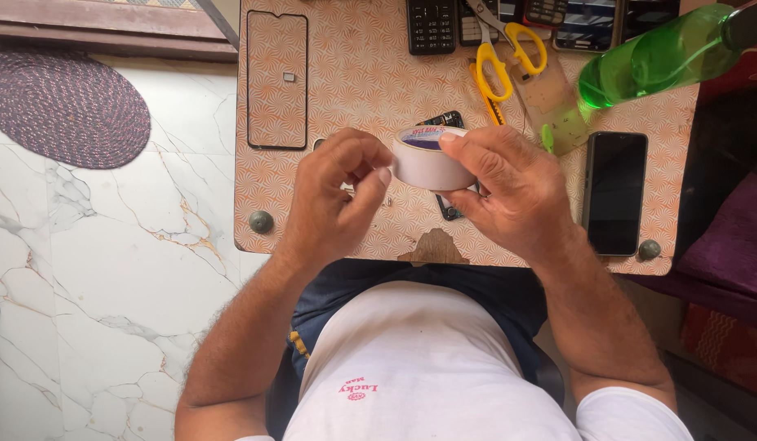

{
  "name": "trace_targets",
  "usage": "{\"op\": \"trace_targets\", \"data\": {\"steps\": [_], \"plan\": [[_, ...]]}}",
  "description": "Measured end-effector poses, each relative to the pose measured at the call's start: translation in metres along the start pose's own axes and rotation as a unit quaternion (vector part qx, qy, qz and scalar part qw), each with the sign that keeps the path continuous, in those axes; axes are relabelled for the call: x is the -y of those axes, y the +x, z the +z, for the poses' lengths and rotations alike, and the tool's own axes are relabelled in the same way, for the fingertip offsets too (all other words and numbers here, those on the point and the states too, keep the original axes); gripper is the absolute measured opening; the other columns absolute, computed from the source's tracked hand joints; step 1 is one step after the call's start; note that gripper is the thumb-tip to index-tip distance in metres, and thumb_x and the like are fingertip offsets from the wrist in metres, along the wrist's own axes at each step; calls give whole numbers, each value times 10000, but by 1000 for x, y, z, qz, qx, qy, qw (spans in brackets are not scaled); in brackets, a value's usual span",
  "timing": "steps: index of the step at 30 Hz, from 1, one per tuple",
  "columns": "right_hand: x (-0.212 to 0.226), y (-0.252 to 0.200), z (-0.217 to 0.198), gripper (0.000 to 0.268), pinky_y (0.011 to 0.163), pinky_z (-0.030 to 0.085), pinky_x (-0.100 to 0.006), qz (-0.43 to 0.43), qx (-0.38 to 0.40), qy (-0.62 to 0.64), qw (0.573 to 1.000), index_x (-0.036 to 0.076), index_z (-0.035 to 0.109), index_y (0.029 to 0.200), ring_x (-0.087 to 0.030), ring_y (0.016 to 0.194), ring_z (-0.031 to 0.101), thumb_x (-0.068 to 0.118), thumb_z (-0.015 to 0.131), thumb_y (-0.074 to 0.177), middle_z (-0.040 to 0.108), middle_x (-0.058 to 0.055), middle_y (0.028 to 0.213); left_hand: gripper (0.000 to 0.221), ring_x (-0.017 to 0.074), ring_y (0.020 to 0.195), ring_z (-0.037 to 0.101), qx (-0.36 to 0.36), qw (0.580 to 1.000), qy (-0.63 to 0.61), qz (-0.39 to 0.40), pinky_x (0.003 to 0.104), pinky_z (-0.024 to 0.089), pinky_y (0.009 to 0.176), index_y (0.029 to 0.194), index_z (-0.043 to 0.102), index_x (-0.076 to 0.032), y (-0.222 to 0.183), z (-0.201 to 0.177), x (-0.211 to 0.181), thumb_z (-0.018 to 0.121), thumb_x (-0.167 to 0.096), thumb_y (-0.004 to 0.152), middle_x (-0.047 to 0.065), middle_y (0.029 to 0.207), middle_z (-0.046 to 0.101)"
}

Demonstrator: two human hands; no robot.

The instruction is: The person disassembles a phone frame using a screwdriver, cuts a piece of tape with scissors, and marks the frame using a pencil while sitting at a desk.

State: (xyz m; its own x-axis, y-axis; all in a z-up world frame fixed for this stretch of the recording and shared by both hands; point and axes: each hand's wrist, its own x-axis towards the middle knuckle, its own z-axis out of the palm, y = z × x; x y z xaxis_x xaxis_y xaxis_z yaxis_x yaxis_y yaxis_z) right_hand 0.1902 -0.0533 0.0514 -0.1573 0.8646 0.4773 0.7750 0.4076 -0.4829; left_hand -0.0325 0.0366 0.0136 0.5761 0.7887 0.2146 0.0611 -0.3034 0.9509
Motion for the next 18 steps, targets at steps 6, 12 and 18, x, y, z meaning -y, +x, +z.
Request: {"op": "trace_targets", "data": {"steps": [6, 12, 18], "plan": [[2, -1, 1, 616, 824, 608, -371, -13, 15, -19, 1000, 62, 629, 1311, -275, 1012, 705, 51, 930, 774, 669, -119, 1143, 71, 59, 717, 557, 15, 994, -63, -91, 230, 472, 649, 938, 646, -23, 2, -1, 5, 618, -85, 955, 5, 810, 622], [3, -1, 3, 610, 784, 602, -360, -18, 20, -6, 1000, 55, 630, 1310, -267, 991, 708, 73, 944, 786, 666, -117, 1138, 73, 43, 686, 480, 4, 993, -59, -98, 228, 416, 596, 914, 604, -28, -1, 6, 15, 592, -78, 966, -32, 791, 544], [2, -5, 9, 600, 737, 606, -340, -14, -6, 15, 1000, 62, 631, 1290, -246, 939, 709, 117, 959, 791, 667, -125, 1130, 87, 25, 658, 405, -51, 967, -195, -158, 217, 330, 564, 903, 595, -32, -7, 20, 26, 588, -79, 976, -49, 756, 493]]}}
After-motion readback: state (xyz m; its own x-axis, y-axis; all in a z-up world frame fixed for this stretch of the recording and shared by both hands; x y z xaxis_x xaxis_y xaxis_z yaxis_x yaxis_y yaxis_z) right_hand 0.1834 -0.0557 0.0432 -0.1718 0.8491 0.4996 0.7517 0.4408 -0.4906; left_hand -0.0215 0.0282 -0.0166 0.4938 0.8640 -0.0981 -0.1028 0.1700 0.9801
